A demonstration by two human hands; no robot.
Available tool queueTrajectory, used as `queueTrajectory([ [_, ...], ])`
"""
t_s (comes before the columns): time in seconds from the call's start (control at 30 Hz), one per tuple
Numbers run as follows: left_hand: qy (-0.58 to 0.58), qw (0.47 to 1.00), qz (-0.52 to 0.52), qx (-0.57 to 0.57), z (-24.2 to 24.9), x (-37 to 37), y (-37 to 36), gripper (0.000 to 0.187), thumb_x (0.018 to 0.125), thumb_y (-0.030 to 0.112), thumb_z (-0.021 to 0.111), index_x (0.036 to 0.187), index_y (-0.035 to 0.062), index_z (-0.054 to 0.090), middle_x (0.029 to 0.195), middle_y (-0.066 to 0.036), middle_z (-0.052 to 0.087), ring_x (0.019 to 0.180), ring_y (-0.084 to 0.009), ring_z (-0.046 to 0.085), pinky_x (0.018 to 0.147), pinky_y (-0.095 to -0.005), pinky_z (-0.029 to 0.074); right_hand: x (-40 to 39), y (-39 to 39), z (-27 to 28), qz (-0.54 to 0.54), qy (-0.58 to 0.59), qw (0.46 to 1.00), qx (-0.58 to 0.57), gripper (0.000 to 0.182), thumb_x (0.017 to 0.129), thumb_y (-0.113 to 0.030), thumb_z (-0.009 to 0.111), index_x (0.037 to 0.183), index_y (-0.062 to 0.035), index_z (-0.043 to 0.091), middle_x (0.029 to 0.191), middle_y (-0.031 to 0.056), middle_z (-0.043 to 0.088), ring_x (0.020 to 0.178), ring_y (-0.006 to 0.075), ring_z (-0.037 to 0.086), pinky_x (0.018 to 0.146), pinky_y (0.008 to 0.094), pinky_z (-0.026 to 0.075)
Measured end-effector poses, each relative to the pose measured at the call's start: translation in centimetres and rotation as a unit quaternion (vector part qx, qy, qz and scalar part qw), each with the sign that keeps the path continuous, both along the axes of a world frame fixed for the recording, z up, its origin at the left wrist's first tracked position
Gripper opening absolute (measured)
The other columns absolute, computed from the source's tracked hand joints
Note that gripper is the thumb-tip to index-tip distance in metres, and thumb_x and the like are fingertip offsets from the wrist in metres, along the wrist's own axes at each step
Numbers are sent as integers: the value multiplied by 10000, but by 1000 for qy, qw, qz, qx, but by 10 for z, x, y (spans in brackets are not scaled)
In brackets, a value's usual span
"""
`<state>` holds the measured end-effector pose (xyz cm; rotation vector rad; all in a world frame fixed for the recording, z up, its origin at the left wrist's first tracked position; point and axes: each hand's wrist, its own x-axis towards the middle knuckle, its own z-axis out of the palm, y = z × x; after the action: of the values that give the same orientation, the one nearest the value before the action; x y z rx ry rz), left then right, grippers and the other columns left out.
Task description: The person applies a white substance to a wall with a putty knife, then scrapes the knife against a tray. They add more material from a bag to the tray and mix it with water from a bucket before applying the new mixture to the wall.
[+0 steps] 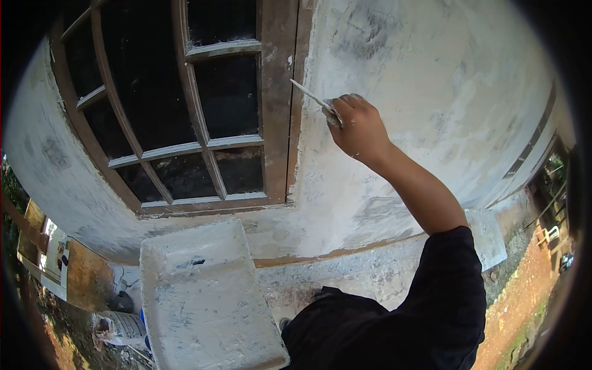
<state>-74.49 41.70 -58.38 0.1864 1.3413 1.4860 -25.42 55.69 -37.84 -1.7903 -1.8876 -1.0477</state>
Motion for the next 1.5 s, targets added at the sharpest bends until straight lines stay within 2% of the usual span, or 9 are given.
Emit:
queueTrajectory([
  [0.1,-37,999,-33,-19,-27,-26,-6,605,769,223,588,1271,-24,358,1251,-138,436,1130,-268,435,951,-391,401,-53,10,-9,16,285,951,-116,174,641,-56,603,792,30,599,713,208,594,664,363,584,649,368,468],
  [0.2,-35,998,46,-15,-46,-29,3,492,615,81,510,1103,30,477,1039,-79,525,923,-217,496,856,-360,403,-82,48,-58,26,522,814,-255,194,717,-62,606,864,62,620,729,126,644,640,160,610,630,301,474],
  [0.4,37,990,107,-84,-60,17,44,703,605,13,457,1296,31,332,1141,-86,477,943,-195,485,835,-319,423,-99,156,-184,49,669,575,-468,201,738,-32,608,912,69,610,821,104,647,692,140,618,650,268,493],
  [0.57,57,979,144,-129,-62,43,68,728,586,-1,422,1305,38,320,1139,-72,487,862,-163,502,754,-275,437,-135,201,-262,37,683,440,-581,245,752,10,580,981,97,572,869,138,637,709,148,622,661,251,503],
  [0.63,64,971,168,-160,-73,44,62,696,600,19,450,1286,31,339,1098,-56,499,816,-138,491,727,-262,427,-146,210,-287,52,658,427,-618,238,752,-22,597,964,85,588,836,120,643,689,140,616,637,259,496],
  [0.77,79,973,175,-129,-85,51,55,638,626,-13,445,1257,40,359,964,-41,532,755,-141,506,790,-312,446,-141,212,-314,113,547,535,-633,255,743,-105,631,937,60,610,760,112,649,654,126,600,623,272,471],
  [0.9,104,975,153,-123,-72,56,58,630,632,26,477,1253,25,370,980,-41,546,714,-124,497,707,-262,433,-123,191,-319,163,530,618,-557,312,682,-100,630,954,53,610,828,206,642,764,278,638,707,331,476],
  [1.17,4,977,151,-147,-78,35,48,475,633,41,525,1100,44,442,704,-18,502,685,-142,489,763,-320,432,-128,160,-262,70,515,644,-562,337,670,-91,608,974,55,600,866,241,624,839,344,614,747,359,473],
  [1.5,-106,957,181,-200,-82,22,72,487,620,-53,483,1096,53,465,874,-41,550,757,-144,516,739,-299,446,-177,126,-225,-112,530,642,-542,310,683,-92,578,964,37,603,850,207,638,820,305,630,744,347,473],
])
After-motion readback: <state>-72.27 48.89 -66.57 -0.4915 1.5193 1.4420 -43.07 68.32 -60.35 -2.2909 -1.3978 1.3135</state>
